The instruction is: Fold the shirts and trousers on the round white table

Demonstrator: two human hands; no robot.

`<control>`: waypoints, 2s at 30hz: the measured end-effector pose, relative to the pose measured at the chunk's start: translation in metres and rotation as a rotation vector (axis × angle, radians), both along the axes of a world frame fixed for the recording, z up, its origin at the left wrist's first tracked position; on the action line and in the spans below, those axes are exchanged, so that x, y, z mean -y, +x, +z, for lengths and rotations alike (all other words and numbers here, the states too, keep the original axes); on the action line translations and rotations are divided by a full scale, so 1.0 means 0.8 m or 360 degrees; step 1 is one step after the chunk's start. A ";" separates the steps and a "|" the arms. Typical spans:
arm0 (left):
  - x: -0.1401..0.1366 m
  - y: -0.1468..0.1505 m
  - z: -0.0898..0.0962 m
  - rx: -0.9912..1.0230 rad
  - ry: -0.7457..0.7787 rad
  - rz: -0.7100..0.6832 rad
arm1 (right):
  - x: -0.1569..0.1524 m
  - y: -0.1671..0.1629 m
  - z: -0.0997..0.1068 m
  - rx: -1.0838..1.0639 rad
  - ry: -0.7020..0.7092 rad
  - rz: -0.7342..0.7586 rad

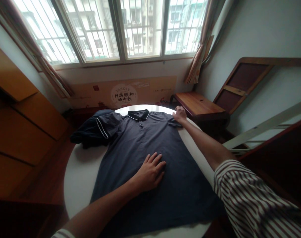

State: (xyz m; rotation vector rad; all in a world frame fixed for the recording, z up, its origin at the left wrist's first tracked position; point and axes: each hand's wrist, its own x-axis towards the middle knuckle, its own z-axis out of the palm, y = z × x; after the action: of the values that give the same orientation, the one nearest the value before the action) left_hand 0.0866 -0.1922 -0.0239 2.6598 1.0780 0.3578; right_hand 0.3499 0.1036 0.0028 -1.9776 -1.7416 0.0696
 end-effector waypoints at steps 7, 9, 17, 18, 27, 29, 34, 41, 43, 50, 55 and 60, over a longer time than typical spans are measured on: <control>0.002 0.001 0.000 0.0005 -0.0009 0.0006 | -0.028 -0.113 -0.018 0.0342 -0.0292 0.0685; 0.003 0.001 0.000 0.0002 -0.0021 0.0013 | -0.042 -0.125 -0.025 0.0368 -0.0369 0.0721; 0.005 0.002 0.001 0.0001 -0.0048 0.0017 | -0.108 -0.126 -0.011 0.0403 -0.0482 0.0655; 0.005 0.002 0.001 0.0002 -0.0049 0.0017 | -0.115 -0.125 -0.008 0.0403 -0.0473 0.0641; 0.006 0.004 0.003 0.0007 -0.0069 0.0019 | -0.136 -0.112 -0.011 0.0384 -0.0361 0.0548; 0.006 0.004 0.003 0.0012 -0.0073 0.0014 | -0.136 -0.118 -0.015 0.0380 -0.0329 0.0511; 0.007 0.004 0.004 0.0005 -0.0081 0.0011 | -0.124 -0.131 -0.022 0.0381 -0.0236 0.0397; 0.006 0.005 0.001 0.0000 -0.0071 0.0015 | -0.074 -0.155 -0.007 0.0413 -0.0145 0.0480; 0.006 0.005 0.000 0.0001 -0.0051 0.0013 | -0.049 -0.167 -0.001 0.0427 -0.0145 0.0552; 0.003 0.004 0.003 0.0006 0.0006 0.0017 | 0.109 -0.198 -0.024 0.0483 -0.0183 0.1007; 0.002 0.005 0.001 0.0019 0.0039 0.0045 | 0.164 -0.139 -0.040 0.0298 -0.0070 0.1240; 0.000 0.004 -0.006 0.0026 0.0046 0.0023 | 0.107 -0.024 -0.001 -0.0356 -0.0111 0.0105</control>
State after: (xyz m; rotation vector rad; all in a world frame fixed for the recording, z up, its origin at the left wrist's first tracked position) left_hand 0.0895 -0.1919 -0.0288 2.6709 1.0962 0.4002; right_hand 0.3305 0.0181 0.0020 -1.8797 -1.6779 0.3639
